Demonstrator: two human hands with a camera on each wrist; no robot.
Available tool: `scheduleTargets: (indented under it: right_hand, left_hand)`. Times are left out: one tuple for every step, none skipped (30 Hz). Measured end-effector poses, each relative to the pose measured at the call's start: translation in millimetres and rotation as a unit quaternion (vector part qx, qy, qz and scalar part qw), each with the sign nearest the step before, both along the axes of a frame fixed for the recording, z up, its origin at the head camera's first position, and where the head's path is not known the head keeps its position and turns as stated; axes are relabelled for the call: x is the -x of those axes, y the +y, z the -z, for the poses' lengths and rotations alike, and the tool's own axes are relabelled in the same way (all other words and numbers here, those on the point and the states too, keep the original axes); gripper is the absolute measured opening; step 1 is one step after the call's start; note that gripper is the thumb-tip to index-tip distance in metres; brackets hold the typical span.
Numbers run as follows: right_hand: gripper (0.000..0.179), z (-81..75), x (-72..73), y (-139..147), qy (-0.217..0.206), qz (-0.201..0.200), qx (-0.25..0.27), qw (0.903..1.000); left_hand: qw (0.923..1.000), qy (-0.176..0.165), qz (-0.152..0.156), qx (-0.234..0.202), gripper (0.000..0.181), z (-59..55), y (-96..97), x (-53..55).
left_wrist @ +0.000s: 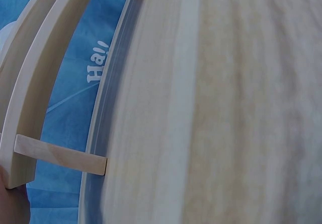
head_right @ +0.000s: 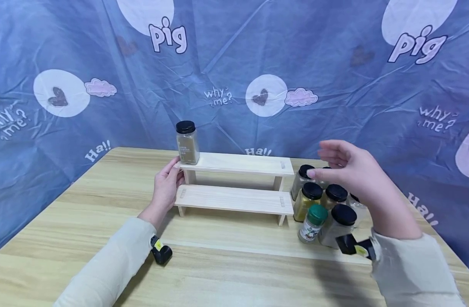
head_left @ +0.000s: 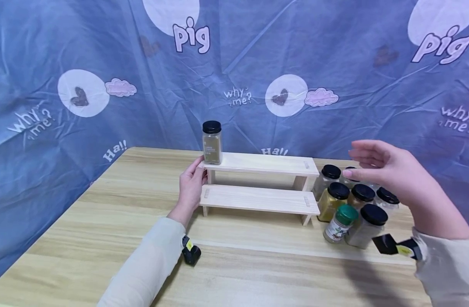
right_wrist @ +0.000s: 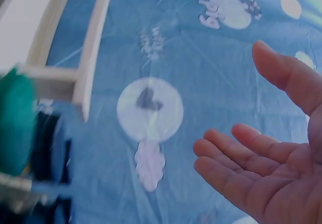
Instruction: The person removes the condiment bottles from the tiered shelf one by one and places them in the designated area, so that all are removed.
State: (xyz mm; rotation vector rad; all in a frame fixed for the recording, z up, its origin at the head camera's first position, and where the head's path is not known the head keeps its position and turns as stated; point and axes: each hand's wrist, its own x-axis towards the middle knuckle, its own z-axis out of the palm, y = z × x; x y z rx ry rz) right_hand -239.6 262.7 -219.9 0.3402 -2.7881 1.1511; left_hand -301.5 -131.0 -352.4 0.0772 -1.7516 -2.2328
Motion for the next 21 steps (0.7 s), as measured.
scheduleTargets:
  right_hand:
    - [0.069,-3.3,1.9,-5,-0.003,0.000,0.005,1.0000]
    - [0.068,-6.1,3.8,-10,-0.003,0.000,0.010,0.9999]
    - [0.068,-8.6,5.7,-15,-0.004,0.000,0.019,0.9998]
    - [0.066,-10.7,7.7,-20,-0.006,0.002,0.029,0.9996]
    - [0.065,-12.2,9.7,-25,-0.007,0.003,0.043,0.9990]
    - [0.064,-13.6,11.9,-30,-0.008,0.003,0.060,0.9982]
    - [0.063,-14.7,14.5,-34,-0.008,-0.001,0.076,0.9970]
    - [0.062,-15.5,16.8,-39,-0.008,-0.004,0.091,0.9958]
    - [0.060,-16.2,19.1,-44,-0.009,-0.007,0.110,0.9939]
    - [0.059,-16.8,21.4,-49,-0.007,-0.010,0.124,0.9921]
    - [0.058,-17.3,23.6,-54,-0.005,-0.014,0.137,0.9904]
    - [0.058,-17.8,25.4,-58,-0.004,-0.017,0.146,0.9891]
    - [0.059,-18.2,27.6,-63,-0.003,-0.023,0.155,0.9876]
    - [0.059,-18.7,28.8,-68,-0.001,-0.027,0.165,0.9858]
    - [0.059,-19.2,30.3,-73,-0.002,-0.031,0.174,0.9842]
    - [0.060,-19.7,31.7,-78,-0.003,-0.034,0.179,0.9832]
    - [0.061,-20.0,32.9,-83,-0.006,-0.038,0.186,0.9818]
    - [0.061,-20.3,34.1,-88,-0.009,-0.043,0.191,0.9806]
    - [0.061,-20.3,35.3,-93,-0.012,-0.047,0.197,0.9791]
    - [0.061,-20.0,36.4,-98,-0.015,-0.052,0.202,0.9779]
    - [0.062,-19.5,37.9,-103,-0.020,-0.058,0.208,0.9761]
  left_hand:
    - [1.0000,0.002,0.002,-0.001,0.036,0.0,-0.1,0.1]
    - [1.0000,0.003,0.002,-0.001,0.036,0.1,-0.2,0.2]
    - [1.0000,0.003,0.003,-0.002,0.036,0.2,-0.3,0.2]
    - [1.0000,0.005,0.003,-0.004,0.036,0.2,-0.3,0.3]
    - [1.0000,0.006,0.003,-0.004,0.036,0.2,-0.4,0.4]
    - [1.0000,0.007,0.004,-0.004,0.037,0.2,-0.5,0.4]
    - [1.0000,0.008,0.004,-0.004,0.037,0.0,-0.4,0.3]
    - [0.9999,0.009,0.004,-0.004,0.037,-0.1,-0.3,0.3]
    - [0.9999,0.009,0.004,-0.004,0.037,-0.2,-0.2,0.1]
    - [0.9999,0.008,0.004,-0.004,0.037,-0.3,0.0,-0.1]
    - [1.0000,0.008,0.004,-0.004,0.037,-0.5,0.2,-0.3]
    - [1.0000,0.007,0.004,-0.004,0.037,-0.6,0.4,-0.5]
    - [1.0000,0.005,0.003,-0.006,0.036,-0.8,0.7,-0.7]
    - [1.0000,0.006,0.004,-0.005,0.037,-0.7,0.7,-0.8]
    - [1.0000,0.004,0.003,-0.005,0.037,-0.8,0.8,-1.0]
    - [1.0000,0.003,0.003,-0.005,0.037,-1.0,0.9,-1.1]
    - [1.0000,0.002,0.003,-0.004,0.037,-1.1,0.9,-1.2]
    - [1.0000,0.002,0.003,-0.001,0.037,-1.2,0.9,-1.3]
    - [1.0000,0.001,0.002,0.000,0.037,-1.3,0.8,-1.3]
    - [1.0000,0.001,0.002,0.001,0.037,-1.4,0.7,-1.3]
    - [1.0000,-0.001,0.000,0.001,0.037,-1.4,0.6,-1.3]
